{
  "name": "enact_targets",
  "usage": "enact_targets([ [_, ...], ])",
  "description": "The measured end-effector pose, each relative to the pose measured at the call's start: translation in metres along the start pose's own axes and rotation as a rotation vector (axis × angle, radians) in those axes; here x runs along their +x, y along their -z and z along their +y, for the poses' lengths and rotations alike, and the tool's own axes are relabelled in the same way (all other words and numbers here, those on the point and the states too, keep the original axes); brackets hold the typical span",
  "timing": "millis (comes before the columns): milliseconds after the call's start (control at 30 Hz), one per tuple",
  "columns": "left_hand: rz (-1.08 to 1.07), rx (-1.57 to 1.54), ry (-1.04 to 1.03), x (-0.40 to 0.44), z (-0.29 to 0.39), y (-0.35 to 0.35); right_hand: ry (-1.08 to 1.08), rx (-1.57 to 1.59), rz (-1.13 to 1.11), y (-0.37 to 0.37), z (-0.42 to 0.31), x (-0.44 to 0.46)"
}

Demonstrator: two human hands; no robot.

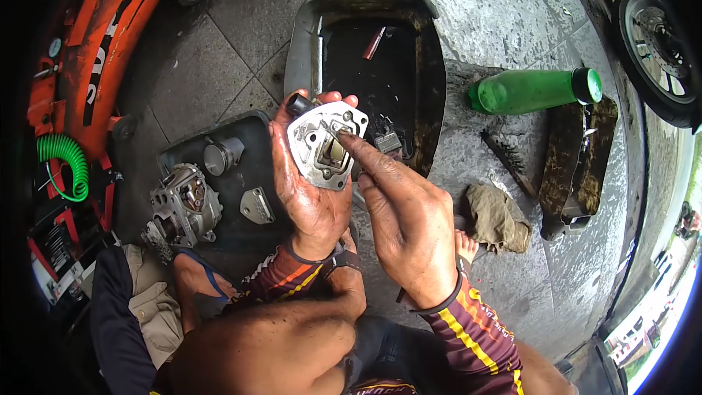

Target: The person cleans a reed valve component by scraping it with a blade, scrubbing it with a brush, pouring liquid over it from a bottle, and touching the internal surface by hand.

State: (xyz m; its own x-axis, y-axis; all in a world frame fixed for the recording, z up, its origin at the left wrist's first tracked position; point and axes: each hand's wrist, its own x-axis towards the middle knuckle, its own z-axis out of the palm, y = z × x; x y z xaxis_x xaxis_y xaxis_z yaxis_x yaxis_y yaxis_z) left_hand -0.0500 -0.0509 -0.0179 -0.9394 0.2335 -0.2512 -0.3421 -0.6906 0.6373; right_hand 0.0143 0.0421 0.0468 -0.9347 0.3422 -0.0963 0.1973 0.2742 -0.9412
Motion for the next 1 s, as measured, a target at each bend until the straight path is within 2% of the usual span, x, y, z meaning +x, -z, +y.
enact_targets([
  [200, 0.032, 0.043, 0.003, 0.002, -0.004, 0.002, -0.078, 0.017, -0.011, -0.006, 0.006, 0.002],
  [300, 0.072, 0.129, -0.127, 0.01, 0.001, 0.013, 0.018, -0.118, 0.11, 0.004, 0.017, 0.019],
  [333, 0.111, 0.157, -0.146, 0.011, 0.007, 0.009, -0.009, -0.258, 0.087, 0.012, 0.018, 0.03],
  [367, 0.121, 0.144, -0.152, 0.014, 0.01, 0.014, 0.105, -0.373, 0.084, 0.014, 0.032, 0.045],
  [467, 0.141, 0.124, -0.164, 0.018, 0.014, 0.017, 0.216, -0.844, -0.138, 0.007, 0.07, 0.085],
  [567, 0.12, 0.083, -0.098, 0.017, 0.01, 0.023, 0.237, -1.059, -0.25, -0.017, 0.079, 0.109],
  [600, 0.118, 0.075, -0.1, 0.019, 0.009, 0.024, 0.155, -1.128, -0.347, -0.023, 0.083, 0.111],
  [667, 0.158, 0.061, -0.059, 0.017, 0.008, 0.025, 0.192, -1.186, -0.396, -0.029, 0.096, 0.103],
  [700, 0.165, 0.067, -0.059, 0.017, 0.008, 0.026, 0.127, -1.144, -0.587, -0.022, 0.085, 0.107],
  [733, 0.175, 0.059, -0.061, 0.019, 0.007, 0.027, 0.13, -1.151, -0.598, -0.022, 0.085, 0.106],
  [800, 0.167, 0.024, -0.071, 0.02, 0.007, 0.031, 0.136, -1.049, -0.254, -0.024, 0.087, 0.098],
  [867, 0.159, 0.015, -0.083, 0.023, 0.007, 0.028, 0.093, -1.093, -0.248, -0.023, 0.09, 0.1],
  [933, 0.16, 0.0, -0.061, 0.023, 0.006, 0.03, 0.046, -1.129, -0.609, -0.021, 0.072, 0.099],
  [967, 0.153, 0.012, -0.061, 0.023, 0.005, 0.033, -0.053, -1.122, -0.613, -0.021, 0.067, 0.101],
  [1000, 0.157, 0.01, -0.057, 0.021, 0.005, 0.035, -0.08, -1.002, -0.393, -0.018, 0.071, 0.101],
])
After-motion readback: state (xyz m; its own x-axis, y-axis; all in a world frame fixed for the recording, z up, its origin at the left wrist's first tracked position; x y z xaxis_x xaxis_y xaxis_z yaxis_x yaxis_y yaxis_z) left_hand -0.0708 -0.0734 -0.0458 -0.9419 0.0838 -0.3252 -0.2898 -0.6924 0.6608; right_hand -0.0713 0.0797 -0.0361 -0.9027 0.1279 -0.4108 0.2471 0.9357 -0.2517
